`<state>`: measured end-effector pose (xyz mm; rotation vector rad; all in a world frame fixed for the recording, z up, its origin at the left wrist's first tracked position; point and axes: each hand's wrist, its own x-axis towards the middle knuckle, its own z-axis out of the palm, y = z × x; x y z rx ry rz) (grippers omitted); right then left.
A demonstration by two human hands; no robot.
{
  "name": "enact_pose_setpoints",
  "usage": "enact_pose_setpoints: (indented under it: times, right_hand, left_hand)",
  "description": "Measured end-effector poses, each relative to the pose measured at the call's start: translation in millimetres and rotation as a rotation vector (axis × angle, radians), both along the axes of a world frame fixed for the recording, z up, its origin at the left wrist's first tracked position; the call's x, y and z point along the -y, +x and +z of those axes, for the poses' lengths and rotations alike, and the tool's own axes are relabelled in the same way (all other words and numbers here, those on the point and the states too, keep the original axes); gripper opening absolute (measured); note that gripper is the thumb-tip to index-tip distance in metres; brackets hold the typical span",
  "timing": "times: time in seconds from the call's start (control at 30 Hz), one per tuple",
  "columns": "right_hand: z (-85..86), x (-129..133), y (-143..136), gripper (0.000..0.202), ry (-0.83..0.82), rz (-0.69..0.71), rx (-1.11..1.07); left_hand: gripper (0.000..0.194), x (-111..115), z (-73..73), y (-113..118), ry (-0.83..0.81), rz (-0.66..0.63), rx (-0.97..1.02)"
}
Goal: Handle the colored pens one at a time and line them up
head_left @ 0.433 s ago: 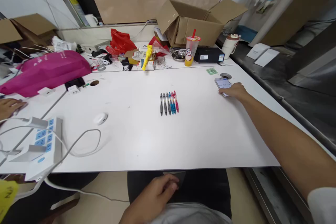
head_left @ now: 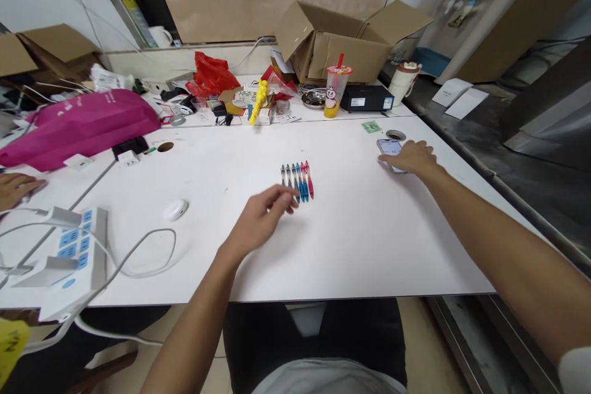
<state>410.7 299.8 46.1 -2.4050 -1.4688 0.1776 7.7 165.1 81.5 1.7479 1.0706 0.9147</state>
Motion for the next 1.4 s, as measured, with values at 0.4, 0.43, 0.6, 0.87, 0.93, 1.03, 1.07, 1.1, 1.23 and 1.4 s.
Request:
enact_pose_setpoints:
  times: [0.4, 0.43, 0.6, 0.87, 0.93, 1.03, 1.07, 1.1, 1.23, 1.4]
  right_hand:
    - [4.5, 56, -187, 0.018, -0.068, 0.596, -0.125]
    - [3.3, 56, -190, 0.017, -0.075, 0.597, -0.122]
    - [0.5, 51, -195, 0.014, -0.105, 0.597, -0.125]
    - [11.0, 43, -210, 0.012, -0.216, 0.560, -0.023]
    - [12.7, 39, -213, 0.016, -0.238, 0.548, -0.012]
    - [12.0, 33, -217, 0.020, -0.257, 0.552, -0.003]
    - [11.2, 31, -218, 0.020, -0.256, 0.553, -0.002]
    - [10.5, 30, -218, 0.021, -0.251, 0.549, -0.004]
    - [11.3, 29, -212, 0.022, -0.218, 0.510, -0.068]
    - [16.3, 44, -190, 0.020, -0.077, 0.539, -0.364]
  left_hand:
    - [0.020, -81, -76.2, 15, 0.302, 0.276, -0.305]
    - [0.020, -81, -78.7, 13, 0.314, 0.269, -0.302]
    - [0.021, -86, -83.7, 11, 0.360, 0.235, -0.283]
    - [0.023, -90, -89.1, 12, 0.366, 0.232, -0.275]
    - [0.023, -90, -89.3, 13, 0.364, 0.232, -0.276]
    - [0.024, -89, -88.6, 14, 0.352, 0.238, -0.278]
    - [0.024, -89, -88.3, 14, 0.347, 0.238, -0.278]
    - [0.025, -89, -88.1, 14, 0.343, 0.238, -0.275]
    - [0.023, -88, -86.0, 14, 0.337, 0.248, -0.260]
    - [0.015, -85, -77.3, 15, 0.210, 0.309, -0.124]
